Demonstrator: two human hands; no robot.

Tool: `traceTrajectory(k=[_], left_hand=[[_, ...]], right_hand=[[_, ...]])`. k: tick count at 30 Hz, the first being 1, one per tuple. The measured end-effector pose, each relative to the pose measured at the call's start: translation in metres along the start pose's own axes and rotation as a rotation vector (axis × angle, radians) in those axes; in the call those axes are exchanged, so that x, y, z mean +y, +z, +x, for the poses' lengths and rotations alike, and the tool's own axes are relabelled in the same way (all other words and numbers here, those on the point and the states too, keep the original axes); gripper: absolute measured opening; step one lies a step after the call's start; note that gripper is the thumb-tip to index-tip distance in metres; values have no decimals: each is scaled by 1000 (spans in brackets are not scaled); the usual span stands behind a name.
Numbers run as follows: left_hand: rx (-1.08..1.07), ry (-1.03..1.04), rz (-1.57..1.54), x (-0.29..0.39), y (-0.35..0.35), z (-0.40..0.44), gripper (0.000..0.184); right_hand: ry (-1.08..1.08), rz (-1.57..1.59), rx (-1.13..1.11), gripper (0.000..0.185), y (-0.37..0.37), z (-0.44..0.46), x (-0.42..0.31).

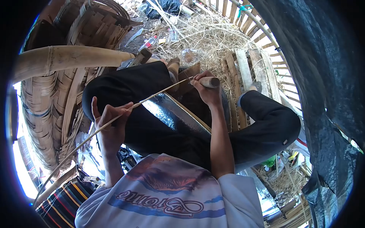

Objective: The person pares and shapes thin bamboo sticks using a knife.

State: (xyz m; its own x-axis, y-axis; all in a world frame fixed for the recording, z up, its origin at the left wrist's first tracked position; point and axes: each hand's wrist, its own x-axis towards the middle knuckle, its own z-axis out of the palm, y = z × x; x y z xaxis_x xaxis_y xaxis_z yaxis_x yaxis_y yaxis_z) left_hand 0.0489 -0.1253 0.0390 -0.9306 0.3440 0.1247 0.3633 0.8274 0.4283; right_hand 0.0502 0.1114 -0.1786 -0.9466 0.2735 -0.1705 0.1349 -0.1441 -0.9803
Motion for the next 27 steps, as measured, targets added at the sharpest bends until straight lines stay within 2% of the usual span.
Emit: traceTrajectory(k=[4, 5, 9, 12, 17, 20, 27], left_hand=[[-14, 2, 29, 0, 0, 2, 14], [-22, -12, 43, 0, -1, 1, 14], [-15, 4, 25, 1, 0, -1, 14], [-12, 17, 7, 2, 0, 0, 14], [-14, -1, 34, 2, 0, -1, 12], [-20, 20, 21, -2, 0, 0, 12], [-22, 13, 21, 0, 0, -2, 12]], right_hand=[[-46, 30, -59, 14, 5, -8, -14], [-109, 20, -56, 13, 6, -8, 1], [-32, 94, 2, 13, 4, -5, -2], [-28, -50, -53, 13, 4, -4, -17], [-15, 75, -35, 12, 3, -3, -15], [-123, 44, -65, 12, 4, -9, -16], [-67, 40, -48, 12, 6, -5, -17]])
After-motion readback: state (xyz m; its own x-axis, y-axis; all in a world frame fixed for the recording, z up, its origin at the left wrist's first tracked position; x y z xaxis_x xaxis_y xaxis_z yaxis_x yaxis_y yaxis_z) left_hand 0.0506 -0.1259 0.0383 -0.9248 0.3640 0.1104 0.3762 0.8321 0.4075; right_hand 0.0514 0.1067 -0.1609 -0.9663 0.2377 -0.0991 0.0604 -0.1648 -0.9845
